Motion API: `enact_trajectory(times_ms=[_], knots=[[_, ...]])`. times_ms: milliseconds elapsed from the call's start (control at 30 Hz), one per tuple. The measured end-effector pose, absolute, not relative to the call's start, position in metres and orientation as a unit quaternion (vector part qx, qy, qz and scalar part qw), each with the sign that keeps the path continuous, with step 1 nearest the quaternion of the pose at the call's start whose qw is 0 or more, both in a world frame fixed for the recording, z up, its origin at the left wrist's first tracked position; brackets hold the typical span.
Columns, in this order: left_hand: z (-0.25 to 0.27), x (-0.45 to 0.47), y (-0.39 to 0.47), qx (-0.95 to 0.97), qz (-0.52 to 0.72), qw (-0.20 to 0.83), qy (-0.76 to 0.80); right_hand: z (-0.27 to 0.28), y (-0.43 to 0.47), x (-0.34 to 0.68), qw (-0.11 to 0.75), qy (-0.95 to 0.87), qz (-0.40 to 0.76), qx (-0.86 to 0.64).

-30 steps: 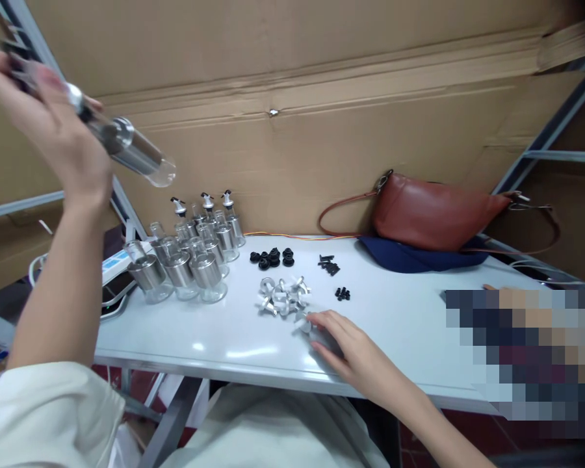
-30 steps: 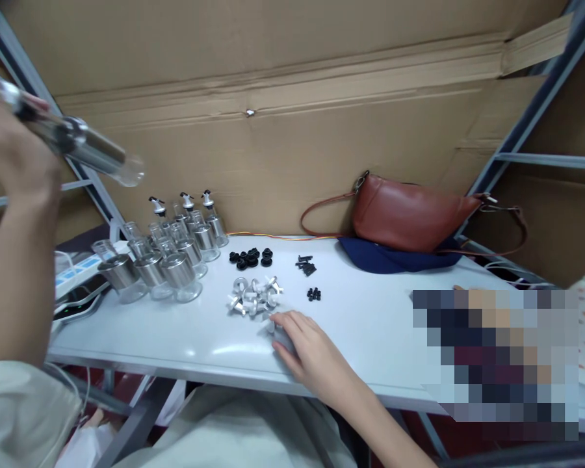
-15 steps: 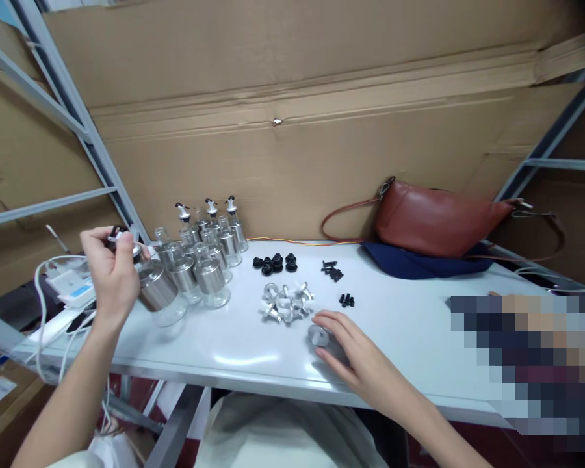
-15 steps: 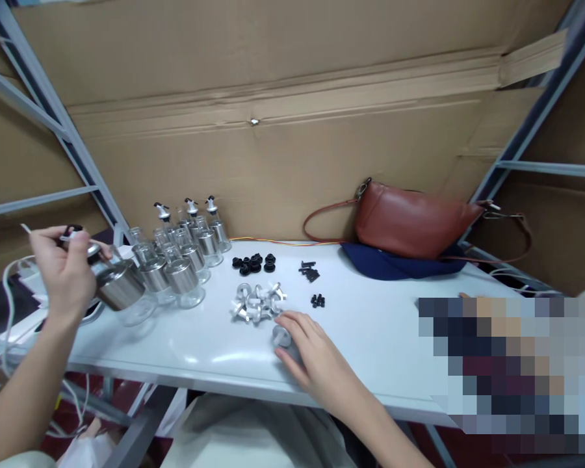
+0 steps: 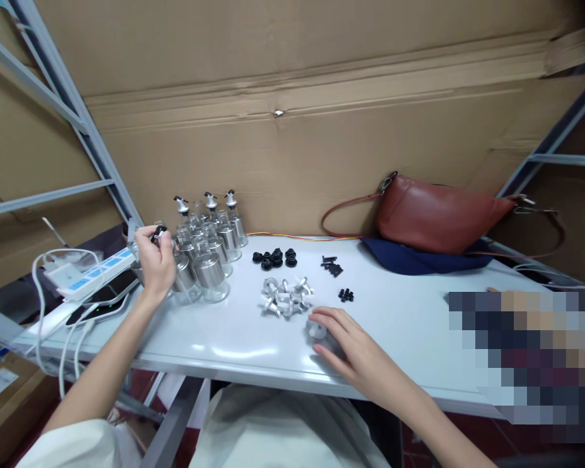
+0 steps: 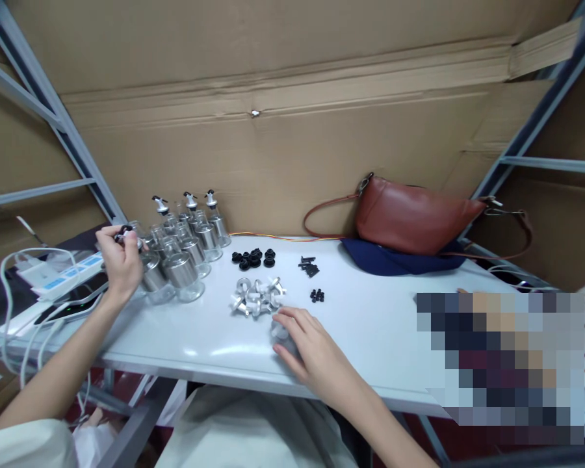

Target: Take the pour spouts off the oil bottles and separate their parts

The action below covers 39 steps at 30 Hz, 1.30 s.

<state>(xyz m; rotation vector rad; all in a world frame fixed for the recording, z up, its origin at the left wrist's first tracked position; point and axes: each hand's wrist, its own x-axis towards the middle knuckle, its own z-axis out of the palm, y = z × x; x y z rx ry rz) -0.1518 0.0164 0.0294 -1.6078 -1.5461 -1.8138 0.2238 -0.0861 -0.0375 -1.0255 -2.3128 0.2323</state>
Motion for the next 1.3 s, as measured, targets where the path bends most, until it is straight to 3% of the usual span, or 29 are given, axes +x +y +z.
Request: enact_trajectory(times_ms=[300, 533, 767, 1033, 1300], knots=[[0.021, -0.143, 0.016, -0.561, -0.658, -0.013, -0.502, -0.035, -0.088, 0.222, 0.331, -0.850, 0.094, -0.398], [0.022, -0.147, -0.013, -0.572, -0.631, -0.184, -0.491, -0.031, -0.087, 0.221, 0.304, -0.872, 0.099, -0.370], [0.024, -0.137, -0.056, -0.532, -0.663, -0.234, -0.472, -0.031, -0.088, 0.222, 0.306, -0.873, 0.090, -0.368], [0.029, -0.073, -0.107, -0.566, -0.614, -0.336, -0.435, -0.033, -0.087, 0.222, 0.301, -0.876, 0.085, -0.367], [0.022, 0.009, -0.099, -0.623, -0.526, -0.486, -0.313, -0.035, -0.086, 0.225, 0.309, -0.876, 0.070, -0.363]])
